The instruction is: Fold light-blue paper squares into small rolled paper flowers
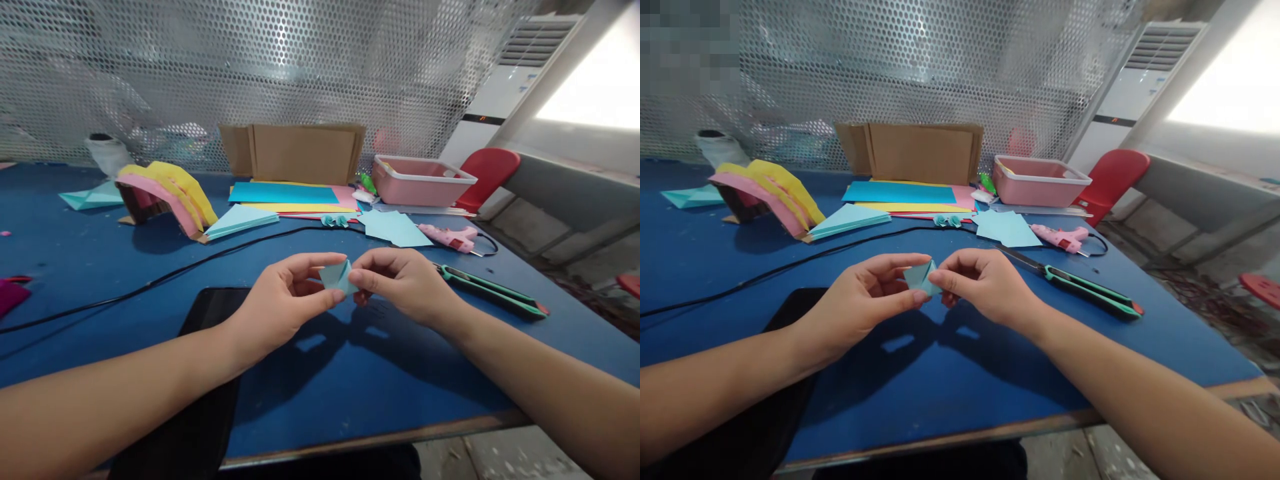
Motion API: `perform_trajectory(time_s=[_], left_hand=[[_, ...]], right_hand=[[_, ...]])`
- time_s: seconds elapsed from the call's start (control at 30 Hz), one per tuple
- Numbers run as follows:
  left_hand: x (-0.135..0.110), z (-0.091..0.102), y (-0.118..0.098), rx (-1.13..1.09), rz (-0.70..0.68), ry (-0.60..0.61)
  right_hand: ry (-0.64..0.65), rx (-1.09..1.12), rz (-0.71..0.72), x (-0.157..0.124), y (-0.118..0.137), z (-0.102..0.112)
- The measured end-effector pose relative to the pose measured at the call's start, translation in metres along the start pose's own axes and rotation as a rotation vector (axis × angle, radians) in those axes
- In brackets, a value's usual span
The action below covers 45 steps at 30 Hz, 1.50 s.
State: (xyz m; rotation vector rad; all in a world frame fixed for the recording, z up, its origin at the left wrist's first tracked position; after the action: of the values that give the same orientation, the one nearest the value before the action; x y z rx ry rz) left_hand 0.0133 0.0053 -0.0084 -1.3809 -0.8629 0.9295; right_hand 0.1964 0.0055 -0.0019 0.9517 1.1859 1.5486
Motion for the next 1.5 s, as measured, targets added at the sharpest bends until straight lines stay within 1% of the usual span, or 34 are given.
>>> perform_trajectory(time_s=[0.1, 0.27, 0.4, 0.57, 0.67, 0.77, 0.9, 1.03, 1.13, 1.23, 1.37, 1.5], left_hand=[[0.000, 0.000, 0.001, -0.001, 0.019, 0.010], [0.000, -0.002, 0.002, -0.089, 0.069, 0.021], [0.000, -0.003, 0.000, -0.144, 0.065, 0.015], [0.001, -0.004, -0.001, -0.126, 0.063, 0.028], [0.001, -0.004, -0.001, -0.091, 0.057, 0.056], [0.001, -0.004, 0.000, -0.045, 0.080, 0.091], [0.000, -0.005, -0.001, 0.026, 0.125, 0.088], [-0.001, -0.008, -0.002, 0.068, 0.156, 0.112], [-0.001, -0.008, -0.002, 0.143, 0.126, 0.070], [-0.001, -0.006, -0.002, 0.145, 0.071, 0.010], [-0.001, -0.004, -0.005, 0.065, 0.025, -0.057], [-0.003, -0.006, -0.006, -0.072, 0.052, -0.079]], right_hand=[[0.011, -0.004, -0.023, 0.000, 0.001, -0.001], [-0.008, -0.022, -0.003, 0.000, 0.002, -0.002], [-0.009, -0.024, 0.012, -0.001, 0.000, -0.002], [-0.012, -0.030, 0.022, -0.003, -0.001, -0.004], [-0.013, 0.030, 0.016, -0.004, 0.001, -0.007], [-0.009, 0.073, 0.044, -0.004, 0.004, -0.008], [0.013, -0.024, 0.068, -0.006, 0.005, -0.008], [0.042, -0.225, 0.127, -0.009, 0.005, -0.008], [0.029, -0.340, 0.174, -0.011, 0.004, -0.010], [0.016, -0.308, 0.181, -0.010, 0.004, -0.011], [0.001, -0.271, 0.197, -0.008, 0.007, -0.010], [0.009, -0.238, 0.162, -0.008, 0.009, -0.010]])
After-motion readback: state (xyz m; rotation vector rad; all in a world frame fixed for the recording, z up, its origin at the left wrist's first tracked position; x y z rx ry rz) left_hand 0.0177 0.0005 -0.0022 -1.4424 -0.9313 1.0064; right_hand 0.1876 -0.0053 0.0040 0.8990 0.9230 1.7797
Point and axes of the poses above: each hand's wrist, its own x-axis towards the middle knuckle, its own z-axis out of the back of the hand, y = z × x, the point moved 2 cm from there along x, towards the middle knuckle
